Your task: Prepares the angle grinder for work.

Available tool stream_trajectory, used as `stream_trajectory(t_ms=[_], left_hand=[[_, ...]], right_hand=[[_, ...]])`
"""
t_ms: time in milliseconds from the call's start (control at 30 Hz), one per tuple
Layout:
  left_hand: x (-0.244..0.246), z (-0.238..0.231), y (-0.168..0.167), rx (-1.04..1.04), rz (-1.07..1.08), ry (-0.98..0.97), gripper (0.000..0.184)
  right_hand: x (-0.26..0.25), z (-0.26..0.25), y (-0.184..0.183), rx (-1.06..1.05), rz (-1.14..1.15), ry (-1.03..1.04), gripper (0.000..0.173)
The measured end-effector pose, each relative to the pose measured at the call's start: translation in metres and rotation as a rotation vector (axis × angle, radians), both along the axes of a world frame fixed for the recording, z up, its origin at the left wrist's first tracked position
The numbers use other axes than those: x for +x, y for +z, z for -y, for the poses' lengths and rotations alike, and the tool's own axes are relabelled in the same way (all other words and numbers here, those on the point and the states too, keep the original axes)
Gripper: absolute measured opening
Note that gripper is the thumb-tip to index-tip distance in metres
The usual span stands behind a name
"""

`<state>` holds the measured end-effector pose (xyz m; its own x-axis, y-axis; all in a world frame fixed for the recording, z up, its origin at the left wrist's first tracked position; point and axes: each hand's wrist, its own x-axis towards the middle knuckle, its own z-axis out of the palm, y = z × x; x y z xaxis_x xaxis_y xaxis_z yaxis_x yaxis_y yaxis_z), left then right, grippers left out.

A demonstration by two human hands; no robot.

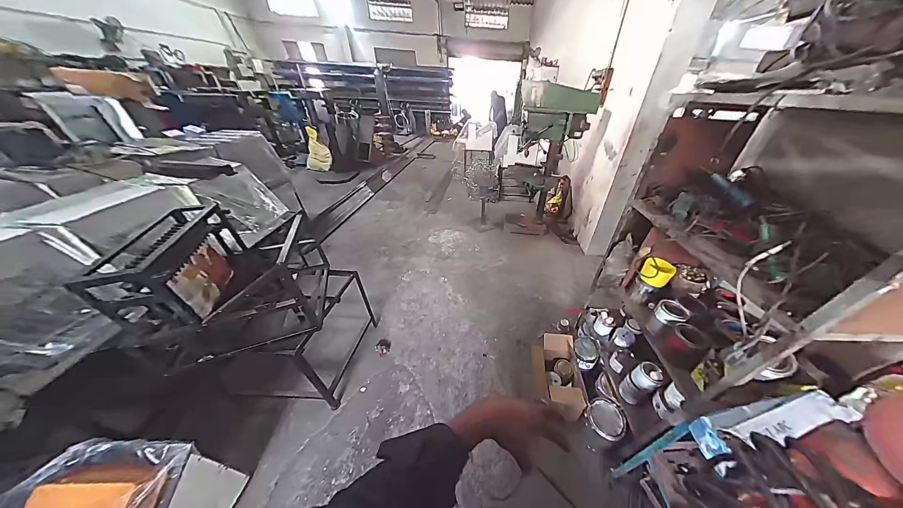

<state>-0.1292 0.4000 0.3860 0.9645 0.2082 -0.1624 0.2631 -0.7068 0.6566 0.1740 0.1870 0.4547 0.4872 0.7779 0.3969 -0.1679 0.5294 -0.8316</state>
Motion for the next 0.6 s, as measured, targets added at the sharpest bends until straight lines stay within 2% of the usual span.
stream_trajectory(t_ms=[67, 100, 167, 200, 267, 333, 433, 500, 533, 600], left_hand=[[0.03, 0.034, 0.013, -0.241, 0.199, -0.168, 0.056], [0.043, 0.049, 0.019, -0.343, 0.251, -0.179, 0.046], [0.061, 0.068, 0.023, -0.438, 0.282, -0.068, 0.033], [0.067, 0.075, 0.023, -0.475, 0.282, 0.023, 0.033], [0.073, 0.086, 0.025, -0.488, 0.26, 0.146, 0.041], [0.075, 0.092, 0.034, -0.409, 0.304, 0.191, 0.053], [0.081, 0.09, 0.057, -0.386, 0.478, 0.195, 0.083], [0.087, 0.084, 0.074, -0.531, 0.56, 0.112, 0.096], [0.091, 0.081, 0.08, -0.577, 0.593, 0.089, 0.099], [0.101, 0.079, 0.089, -0.493, 0.631, 0.097, 0.106]], right_hand=[[-0.003, -0.003, -0.002, 0.067, -0.136, 0.057, 0.03], [-0.007, -0.004, -0.001, 0.09, -0.19, 0.046, 0.025], [-0.001, -0.007, -0.001, 0.109, -0.122, 0.005, 0.028], [0.012, -0.005, -0.013, 0.116, -0.081, 0.036, 0.032], [0.014, 0.002, -0.023, 0.157, -0.149, 0.089, 0.033], [0.012, 0.005, -0.017, 0.146, -0.095, 0.069, 0.03], [-0.012, -0.002, 0.023, 0.071, 0.072, -0.038, 0.028], [-0.034, -0.005, 0.048, 0.036, 0.112, -0.126, 0.031], [-0.031, -0.005, 0.042, 0.032, 0.137, -0.123, 0.039], [-0.019, 0.0, 0.01, 0.058, 0.192, -0.134, 0.056]])
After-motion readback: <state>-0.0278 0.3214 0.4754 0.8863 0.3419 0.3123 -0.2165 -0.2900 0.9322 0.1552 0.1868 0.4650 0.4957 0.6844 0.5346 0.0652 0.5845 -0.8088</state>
